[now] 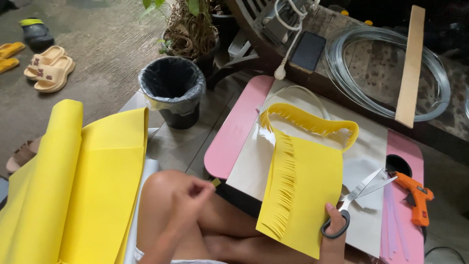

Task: Cutting fringes into a yellow foam strip using scissors for upholstery work.

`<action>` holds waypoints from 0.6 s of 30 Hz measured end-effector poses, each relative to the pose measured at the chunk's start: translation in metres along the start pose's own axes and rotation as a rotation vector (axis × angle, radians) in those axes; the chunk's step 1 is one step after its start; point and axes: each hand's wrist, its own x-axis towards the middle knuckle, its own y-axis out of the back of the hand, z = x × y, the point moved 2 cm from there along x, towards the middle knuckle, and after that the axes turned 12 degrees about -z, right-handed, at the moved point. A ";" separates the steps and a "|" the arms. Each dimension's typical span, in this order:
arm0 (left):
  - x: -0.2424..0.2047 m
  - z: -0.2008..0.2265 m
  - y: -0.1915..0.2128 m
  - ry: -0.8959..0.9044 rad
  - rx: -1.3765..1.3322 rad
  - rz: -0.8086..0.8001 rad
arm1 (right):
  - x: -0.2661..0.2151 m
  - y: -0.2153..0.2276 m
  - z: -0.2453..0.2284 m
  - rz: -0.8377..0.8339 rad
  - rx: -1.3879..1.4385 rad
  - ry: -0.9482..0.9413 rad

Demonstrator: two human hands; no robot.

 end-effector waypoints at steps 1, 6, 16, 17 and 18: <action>0.009 0.007 0.001 -0.006 0.004 -0.006 | 0.005 0.004 0.007 0.004 0.007 0.005; 0.039 0.048 -0.027 -0.228 0.067 -0.046 | 0.010 0.013 0.018 -0.045 0.193 0.062; 0.069 0.056 -0.089 -0.270 0.330 -0.192 | 0.008 0.010 0.016 -0.057 0.269 0.069; 0.072 0.056 -0.089 -0.277 0.387 -0.204 | 0.009 0.010 0.016 -0.046 0.287 0.048; 0.075 0.056 -0.089 -0.284 0.444 -0.216 | 0.010 0.009 0.016 -0.035 0.305 0.027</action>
